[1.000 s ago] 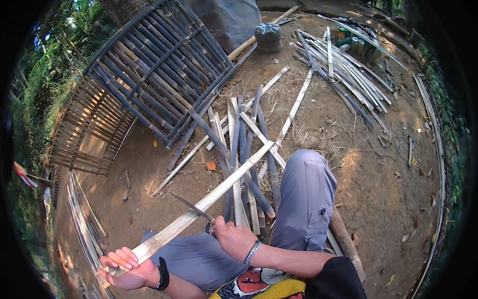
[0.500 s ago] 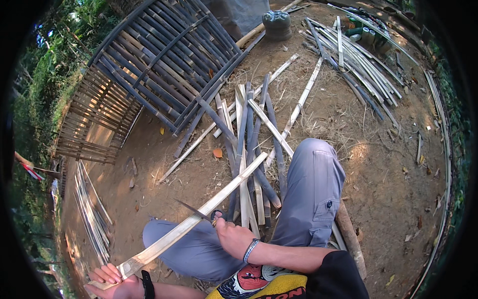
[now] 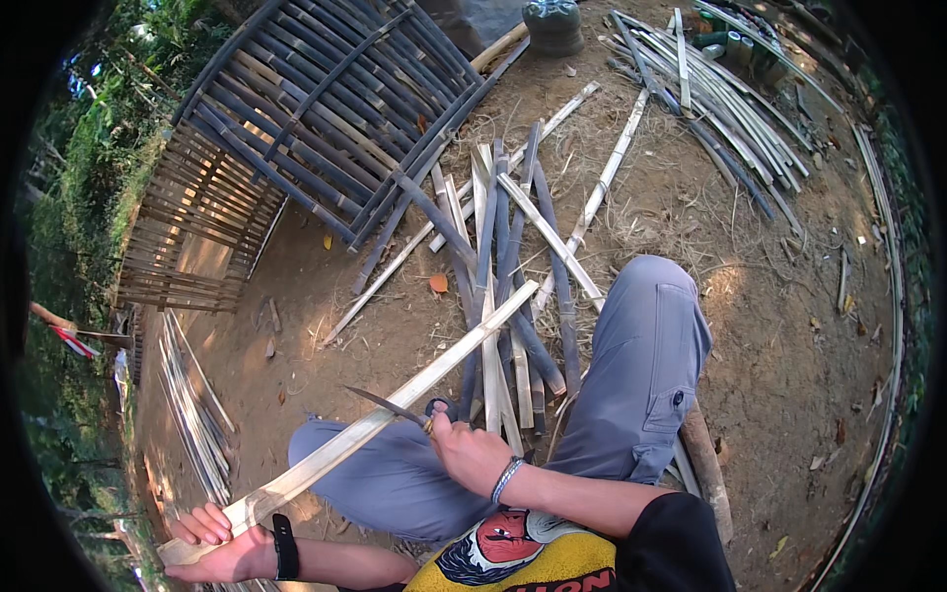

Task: The person shaves a strip of bamboo with a knife while sitting outdoors near a pile of bamboo pieces.

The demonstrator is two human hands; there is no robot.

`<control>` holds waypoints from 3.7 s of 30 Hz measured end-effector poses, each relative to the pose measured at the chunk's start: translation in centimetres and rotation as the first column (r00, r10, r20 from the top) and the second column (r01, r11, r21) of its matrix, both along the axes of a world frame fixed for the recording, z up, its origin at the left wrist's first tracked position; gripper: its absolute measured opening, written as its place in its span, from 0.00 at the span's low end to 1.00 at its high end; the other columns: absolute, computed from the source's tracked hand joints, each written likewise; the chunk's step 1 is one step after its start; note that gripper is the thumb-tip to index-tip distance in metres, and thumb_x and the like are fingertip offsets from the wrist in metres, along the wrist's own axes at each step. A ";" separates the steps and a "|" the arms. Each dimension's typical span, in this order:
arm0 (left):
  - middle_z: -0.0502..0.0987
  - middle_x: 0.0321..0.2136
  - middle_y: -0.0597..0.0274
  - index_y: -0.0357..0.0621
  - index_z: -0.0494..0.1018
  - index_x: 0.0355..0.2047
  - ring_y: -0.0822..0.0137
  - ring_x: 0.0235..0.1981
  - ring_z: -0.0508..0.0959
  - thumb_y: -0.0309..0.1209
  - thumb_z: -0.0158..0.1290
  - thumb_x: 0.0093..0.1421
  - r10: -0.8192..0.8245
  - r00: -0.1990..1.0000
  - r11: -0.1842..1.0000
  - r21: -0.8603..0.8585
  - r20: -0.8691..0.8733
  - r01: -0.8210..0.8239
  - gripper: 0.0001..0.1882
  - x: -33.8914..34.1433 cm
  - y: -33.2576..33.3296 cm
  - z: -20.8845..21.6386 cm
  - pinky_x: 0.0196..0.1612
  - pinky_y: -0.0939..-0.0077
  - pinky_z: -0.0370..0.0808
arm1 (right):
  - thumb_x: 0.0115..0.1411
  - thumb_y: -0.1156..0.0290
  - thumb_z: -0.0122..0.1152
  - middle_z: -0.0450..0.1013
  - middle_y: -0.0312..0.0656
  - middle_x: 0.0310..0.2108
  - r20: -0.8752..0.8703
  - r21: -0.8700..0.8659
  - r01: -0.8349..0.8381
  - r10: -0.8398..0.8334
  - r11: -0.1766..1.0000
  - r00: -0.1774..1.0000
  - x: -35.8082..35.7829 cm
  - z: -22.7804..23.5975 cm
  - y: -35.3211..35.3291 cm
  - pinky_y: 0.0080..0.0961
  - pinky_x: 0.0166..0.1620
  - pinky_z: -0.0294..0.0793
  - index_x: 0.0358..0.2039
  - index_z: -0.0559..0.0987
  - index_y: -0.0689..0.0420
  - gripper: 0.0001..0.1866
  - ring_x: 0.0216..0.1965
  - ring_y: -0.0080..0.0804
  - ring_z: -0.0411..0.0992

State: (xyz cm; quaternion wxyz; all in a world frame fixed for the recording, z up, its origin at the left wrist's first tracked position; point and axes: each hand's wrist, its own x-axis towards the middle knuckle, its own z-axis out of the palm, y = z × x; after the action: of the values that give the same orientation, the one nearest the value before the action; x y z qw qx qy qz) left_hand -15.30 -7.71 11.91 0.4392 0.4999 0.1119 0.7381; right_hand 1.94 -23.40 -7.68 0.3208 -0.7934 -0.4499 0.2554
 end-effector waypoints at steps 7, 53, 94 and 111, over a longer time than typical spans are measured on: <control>0.54 0.13 0.68 0.47 0.56 0.21 0.74 0.12 0.55 0.61 0.34 0.61 -0.005 0.998 1.000 -0.001 -0.062 0.005 0.30 -0.3 0.2 -0.3 0.22 0.79 0.57 | 0.63 0.65 0.44 0.74 0.55 0.22 -0.086 -0.068 0.038 -0.044 0.997 0.995 1.0 -1.4 -0.5 0.46 0.25 0.76 0.36 0.62 0.63 0.13 0.23 0.54 0.75; 0.54 0.11 0.69 0.47 0.55 0.21 0.77 0.09 0.52 0.62 0.33 0.62 0.115 0.993 0.993 -0.017 -0.035 -0.116 0.31 4.1 -2.7 -0.1 0.15 0.84 0.52 | 0.63 0.65 0.45 0.73 0.58 0.20 -0.063 0.024 0.132 -0.131 0.991 0.989 1.7 -2.1 0.0 0.48 0.28 0.74 0.35 0.61 0.64 0.14 0.24 0.57 0.74; 0.55 0.10 0.69 0.48 0.55 0.20 0.76 0.09 0.54 0.65 0.38 0.59 -0.426 0.905 0.896 0.146 0.013 0.419 0.31 3.6 1.1 -0.8 0.14 0.84 0.53 | 0.64 0.65 0.42 0.73 0.57 0.19 -0.135 -0.041 -0.002 -0.003 0.999 0.991 4.0 -0.5 -0.3 0.47 0.29 0.74 0.36 0.63 0.62 0.12 0.25 0.56 0.75; 0.55 0.09 0.69 0.48 0.55 0.21 0.76 0.07 0.54 0.65 0.36 0.59 -0.398 0.916 0.904 0.187 0.044 0.384 0.31 3.7 -0.7 -1.2 0.13 0.84 0.54 | 0.57 0.71 0.52 0.74 0.59 0.22 -0.107 -0.096 0.012 -0.022 0.995 0.994 1.9 1.2 0.0 0.43 0.29 0.77 0.35 0.62 0.66 0.13 0.27 0.54 0.76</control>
State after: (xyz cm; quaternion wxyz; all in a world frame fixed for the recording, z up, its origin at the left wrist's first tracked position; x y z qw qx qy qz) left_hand -11.58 -8.44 10.68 0.5371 0.5181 -0.0737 0.6616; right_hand 3.81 -23.37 -6.51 0.3085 -0.7966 -0.4125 0.3163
